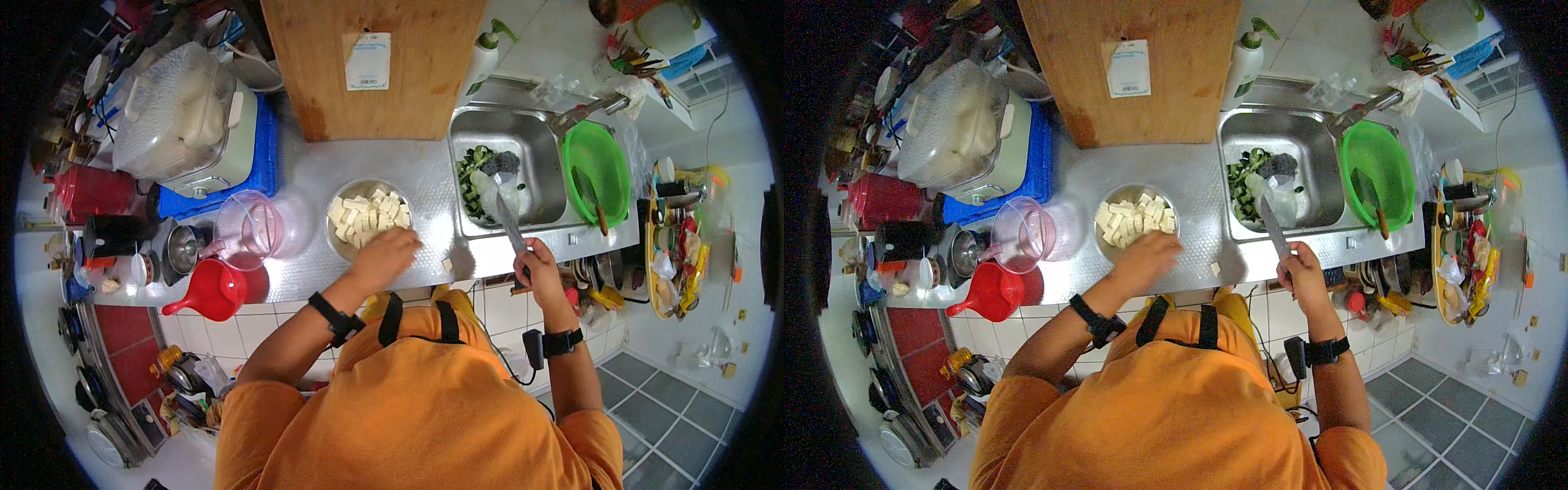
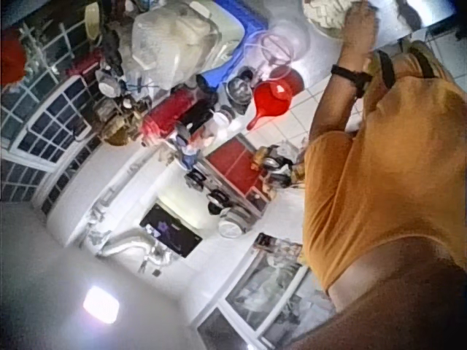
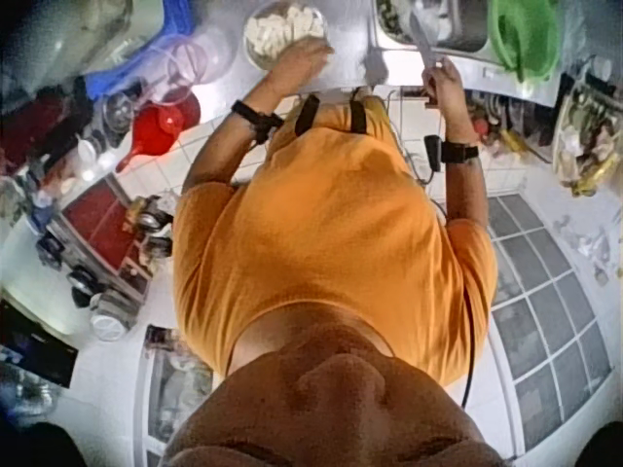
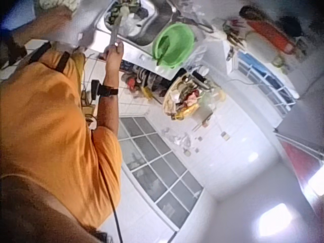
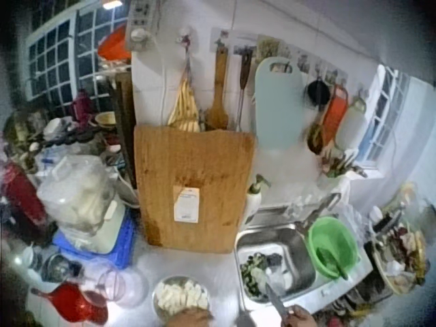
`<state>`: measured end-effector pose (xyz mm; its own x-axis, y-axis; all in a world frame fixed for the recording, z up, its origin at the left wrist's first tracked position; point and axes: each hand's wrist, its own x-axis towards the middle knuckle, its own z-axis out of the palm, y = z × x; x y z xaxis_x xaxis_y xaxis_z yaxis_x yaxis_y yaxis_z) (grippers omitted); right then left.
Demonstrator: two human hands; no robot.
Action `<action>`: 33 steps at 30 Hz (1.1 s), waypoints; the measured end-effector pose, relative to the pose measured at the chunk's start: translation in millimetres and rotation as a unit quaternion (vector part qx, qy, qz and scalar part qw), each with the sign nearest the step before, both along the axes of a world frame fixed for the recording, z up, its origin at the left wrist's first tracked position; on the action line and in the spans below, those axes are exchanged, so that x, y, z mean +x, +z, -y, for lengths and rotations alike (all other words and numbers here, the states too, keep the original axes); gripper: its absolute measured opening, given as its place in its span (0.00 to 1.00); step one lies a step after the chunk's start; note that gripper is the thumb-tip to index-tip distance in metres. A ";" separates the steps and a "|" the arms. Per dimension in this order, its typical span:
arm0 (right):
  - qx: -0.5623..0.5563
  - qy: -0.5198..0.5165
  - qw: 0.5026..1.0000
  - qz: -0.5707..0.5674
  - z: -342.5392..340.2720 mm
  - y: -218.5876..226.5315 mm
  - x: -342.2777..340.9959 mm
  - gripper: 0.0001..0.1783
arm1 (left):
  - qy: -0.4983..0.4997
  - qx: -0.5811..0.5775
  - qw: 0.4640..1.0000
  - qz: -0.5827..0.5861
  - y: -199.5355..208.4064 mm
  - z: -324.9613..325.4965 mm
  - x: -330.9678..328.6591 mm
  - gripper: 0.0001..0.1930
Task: The person washes a knife in a sink, removes a block of tofu from a plastic package, places it into a small metal bowl, and cuts the tofu into rectangular pieces using the knife.
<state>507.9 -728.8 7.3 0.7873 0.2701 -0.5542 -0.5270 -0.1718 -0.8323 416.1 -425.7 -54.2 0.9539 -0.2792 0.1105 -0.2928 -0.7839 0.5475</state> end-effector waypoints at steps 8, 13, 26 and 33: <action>-0.009 0.050 0.998 -0.033 40.4 -7.0 4.2 0.07 | -0.116 0.100 0.986 -0.071 -46.4 84.6 30.5 0.10; -0.031 0.057 0.997 -0.036 64.6 -18.0 14.3 0.06 | -0.075 0.115 0.987 -0.084 -58.2 91.1 27.4 0.07; -0.005 0.230 0.973 -0.007 40.0 -36.3 59.3 0.12 | 0.108 0.026 0.993 -0.041 -34.8 94.4 -0.7 0.12; -0.034 0.233 0.972 -0.013 18.4 -30.5 52.6 0.11 | 0.050 0.050 0.993 -0.098 -58.2 107.5 14.2 0.12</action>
<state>560.4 -747.2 -23.3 0.5749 0.5553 -0.6010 -0.3991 -0.4509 -0.7984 430.3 -533.3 -112.4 0.9778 -0.1826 -0.1027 -0.1071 -0.8570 0.5040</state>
